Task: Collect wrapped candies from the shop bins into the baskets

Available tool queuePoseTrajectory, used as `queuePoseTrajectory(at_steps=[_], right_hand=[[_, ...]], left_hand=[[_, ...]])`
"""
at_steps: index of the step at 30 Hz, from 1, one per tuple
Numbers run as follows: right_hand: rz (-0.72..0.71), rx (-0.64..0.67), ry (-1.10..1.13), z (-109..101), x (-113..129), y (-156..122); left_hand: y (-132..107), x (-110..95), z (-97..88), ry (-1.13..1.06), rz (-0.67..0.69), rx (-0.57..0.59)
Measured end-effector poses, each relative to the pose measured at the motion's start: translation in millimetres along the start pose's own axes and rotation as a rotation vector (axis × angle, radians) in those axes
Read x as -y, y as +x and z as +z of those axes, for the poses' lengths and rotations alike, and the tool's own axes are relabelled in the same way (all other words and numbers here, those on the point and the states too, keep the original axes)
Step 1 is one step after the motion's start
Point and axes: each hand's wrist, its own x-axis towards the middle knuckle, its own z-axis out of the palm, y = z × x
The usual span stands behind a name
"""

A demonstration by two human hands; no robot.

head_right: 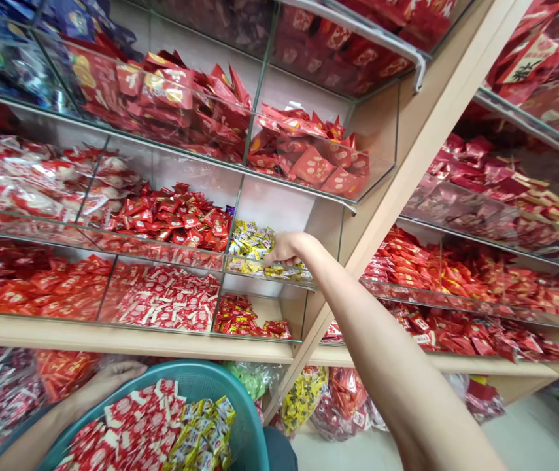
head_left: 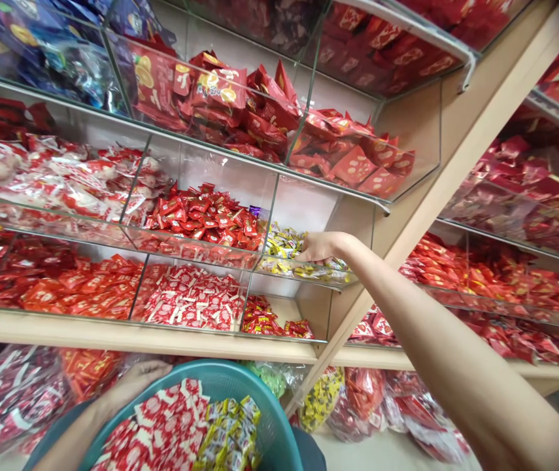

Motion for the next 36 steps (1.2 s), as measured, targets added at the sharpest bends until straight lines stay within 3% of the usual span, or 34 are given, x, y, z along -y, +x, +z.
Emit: queuePoseTrajectory(at_steps=[11, 16, 24, 36], right_hand=[[-0.211, -0.056, 0.172, -3.9, -12.9, -9.0], [-0.376, -0.067, 0.291, -6.0, -16.2, -11.4], [-0.497, -0.041, 0.171, 10.5, -14.3, 7.4], [-0.436, -0.112, 0.146, 13.0, -14.5, 2.4]], left_hand=[[-0.7, -0.6, 0.4, -0.021, 0.022, 0.007], [-1.2, -0.9, 2.3, -0.013, 0.018, 0.006], [2.2, 4.8, 0.8, -0.044, 0.017, 0.004], [7.0, 9.7, -2.2, -0.001, 0.015, -0.008]])
